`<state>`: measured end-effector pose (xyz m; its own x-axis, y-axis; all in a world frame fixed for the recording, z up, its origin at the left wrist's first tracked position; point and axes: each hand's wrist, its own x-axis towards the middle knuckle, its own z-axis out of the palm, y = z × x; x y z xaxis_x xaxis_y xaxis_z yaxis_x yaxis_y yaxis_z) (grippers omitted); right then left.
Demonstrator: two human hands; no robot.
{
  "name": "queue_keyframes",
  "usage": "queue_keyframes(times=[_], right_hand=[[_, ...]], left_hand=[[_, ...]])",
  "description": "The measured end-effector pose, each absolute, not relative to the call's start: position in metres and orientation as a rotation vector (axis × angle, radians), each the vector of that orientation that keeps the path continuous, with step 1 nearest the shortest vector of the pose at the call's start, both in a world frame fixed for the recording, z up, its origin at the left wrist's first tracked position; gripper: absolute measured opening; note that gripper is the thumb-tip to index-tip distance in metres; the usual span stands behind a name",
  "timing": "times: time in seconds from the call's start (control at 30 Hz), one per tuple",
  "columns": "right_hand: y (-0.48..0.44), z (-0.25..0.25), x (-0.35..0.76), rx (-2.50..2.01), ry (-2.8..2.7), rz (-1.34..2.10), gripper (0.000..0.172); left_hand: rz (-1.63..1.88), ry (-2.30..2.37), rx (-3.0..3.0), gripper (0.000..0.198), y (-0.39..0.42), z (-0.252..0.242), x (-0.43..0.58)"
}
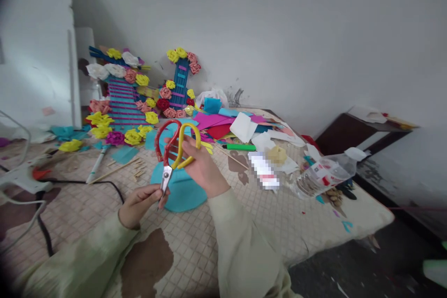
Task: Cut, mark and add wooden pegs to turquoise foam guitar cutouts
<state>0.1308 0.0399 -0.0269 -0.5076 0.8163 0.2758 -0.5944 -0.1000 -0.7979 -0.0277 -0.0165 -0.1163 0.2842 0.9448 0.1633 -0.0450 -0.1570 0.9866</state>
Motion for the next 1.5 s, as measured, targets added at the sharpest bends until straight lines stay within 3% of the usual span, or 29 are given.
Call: queue_keyframes(times=[0.23,0.37,0.6,0.87,1.13,1.5], right_hand=[[0.03,-0.026,0.136,-0.194,-1.284,1.723,0.034],[0.02,-0.019,0.137,-0.137,-1.45,1.728,0.044],[0.024,-0.016,0.14,-0.111,-1.302,1.545,0.022],[0.03,-0.036,0.138,-0.242,-1.385,1.486,0.033],[0.034,-0.048,0.136,-0.329,-1.39,1.569,0.04],[0.039,-0.056,0.132,-0.274,-1.388,1.612,0.036]], left_hand=[[1.115,0.968,1.551,0.037,-0.014,-0.105,-0.03],[1.086,0.945,1.62,0.039,-0.016,-0.103,-0.03],[1.112,1.082,1.859,0.03,-0.012,-0.111,-0.037],[0.72,1.534,2.391,0.033,-0.008,-0.134,-0.029],[0.68,1.571,2.332,0.037,-0.007,-0.133,-0.03],[0.647,1.604,2.341,0.037,-0.007,-0.133,-0.029]])
